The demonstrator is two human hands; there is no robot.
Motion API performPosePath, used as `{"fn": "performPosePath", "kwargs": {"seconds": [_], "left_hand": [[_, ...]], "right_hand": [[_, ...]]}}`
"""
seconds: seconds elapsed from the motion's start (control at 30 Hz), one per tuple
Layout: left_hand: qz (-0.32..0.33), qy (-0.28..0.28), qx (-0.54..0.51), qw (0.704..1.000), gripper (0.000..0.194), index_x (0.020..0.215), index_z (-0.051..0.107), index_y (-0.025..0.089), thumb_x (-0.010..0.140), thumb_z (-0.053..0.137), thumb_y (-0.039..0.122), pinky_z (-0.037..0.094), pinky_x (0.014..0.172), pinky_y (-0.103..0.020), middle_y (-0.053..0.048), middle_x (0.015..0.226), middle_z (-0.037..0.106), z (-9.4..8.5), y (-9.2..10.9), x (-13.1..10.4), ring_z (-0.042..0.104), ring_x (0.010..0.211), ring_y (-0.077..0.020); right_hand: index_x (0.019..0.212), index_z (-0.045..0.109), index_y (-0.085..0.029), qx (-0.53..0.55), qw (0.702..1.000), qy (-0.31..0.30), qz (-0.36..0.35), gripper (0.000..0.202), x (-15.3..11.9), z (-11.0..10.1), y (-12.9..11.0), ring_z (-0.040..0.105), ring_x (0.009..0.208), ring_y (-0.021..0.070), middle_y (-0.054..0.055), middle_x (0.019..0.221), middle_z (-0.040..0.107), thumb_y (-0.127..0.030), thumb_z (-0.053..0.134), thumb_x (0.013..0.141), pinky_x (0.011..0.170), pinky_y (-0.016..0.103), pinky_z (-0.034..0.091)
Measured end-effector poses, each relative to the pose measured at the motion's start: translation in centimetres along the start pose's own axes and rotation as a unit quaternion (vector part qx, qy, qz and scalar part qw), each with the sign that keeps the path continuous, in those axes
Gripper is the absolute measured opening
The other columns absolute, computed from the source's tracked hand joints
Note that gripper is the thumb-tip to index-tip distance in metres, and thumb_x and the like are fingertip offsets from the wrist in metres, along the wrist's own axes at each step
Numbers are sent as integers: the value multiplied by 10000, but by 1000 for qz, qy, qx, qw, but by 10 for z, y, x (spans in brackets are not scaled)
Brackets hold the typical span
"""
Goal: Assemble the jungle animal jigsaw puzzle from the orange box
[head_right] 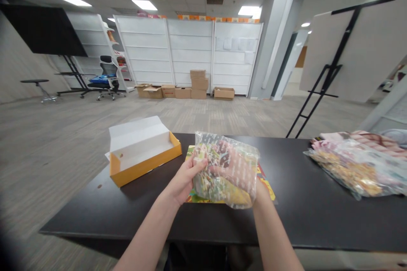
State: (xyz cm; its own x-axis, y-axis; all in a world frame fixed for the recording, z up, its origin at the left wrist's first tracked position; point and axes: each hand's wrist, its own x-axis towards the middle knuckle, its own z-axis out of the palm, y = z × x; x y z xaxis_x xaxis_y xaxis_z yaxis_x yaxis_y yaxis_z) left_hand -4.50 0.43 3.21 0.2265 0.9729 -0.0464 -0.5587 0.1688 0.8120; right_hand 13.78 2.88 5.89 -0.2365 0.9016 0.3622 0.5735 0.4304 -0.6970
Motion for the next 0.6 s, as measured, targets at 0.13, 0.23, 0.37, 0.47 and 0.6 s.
{"fn": "performPosePath", "kwargs": {"seconds": [0.13, 0.23, 0.37, 0.47, 0.6], "left_hand": [[-11, 10, -11, 1000, 562, 1244, 650, 201, 741, 860, 340, 527, 1039, -402, -100, 1159, 752, -1, -6, -3, 702, 1120, -272], [-29, 29, -17, 999, 586, 1263, 637, 199, 737, 862, 327, 541, 1020, -405, -110, 1177, 746, -2, -4, -9, 706, 1109, -280], [-41, 34, -22, 998, 652, 1315, 603, 196, 731, 868, 313, 567, 976, -412, -127, 1202, 736, -2, 0, -15, 701, 1122, -302], [-48, 41, -17, 998, 665, 1328, 595, 191, 734, 866, 317, 580, 951, -397, -133, 1203, 736, -1, 1, -16, 699, 1127, -307], [-52, 48, -4, 997, 638, 1311, 606, 191, 741, 863, 317, 590, 932, -366, -128, 1210, 734, -3, -2, -16, 694, 1138, -299]], "right_hand": [[1216, 625, -307, 53, 998, -32, -11, 483, -3, 0, -6, 701, 1065, 340, 81, 1179, 723, -424, 774, 771, 909, 478, 596], [1187, 625, -299, 71, 996, -50, -28, 389, -5, 4, -11, 702, 1048, 322, 92, 1163, 716, -411, 706, 824, 922, 490, 597], [1300, 591, -319, 76, 991, -90, -60, 465, -6, 8, -11, 631, 1229, 334, 100, 1343, 650, -457, 662, 861, 1063, 530, 515], [1392, 548, -350, 71, 989, -115, -62, 533, -6, 9, -7, 596, 1284, 330, 93, 1399, 622, -471, 631, 880, 1114, 537, 468], [1459, 524, -300, 76, 985, -146, -57, 625, -8, 10, -1, 613, 1261, 352, 98, 1362, 657, -450, 649, 865, 1082, 542, 493]]}}
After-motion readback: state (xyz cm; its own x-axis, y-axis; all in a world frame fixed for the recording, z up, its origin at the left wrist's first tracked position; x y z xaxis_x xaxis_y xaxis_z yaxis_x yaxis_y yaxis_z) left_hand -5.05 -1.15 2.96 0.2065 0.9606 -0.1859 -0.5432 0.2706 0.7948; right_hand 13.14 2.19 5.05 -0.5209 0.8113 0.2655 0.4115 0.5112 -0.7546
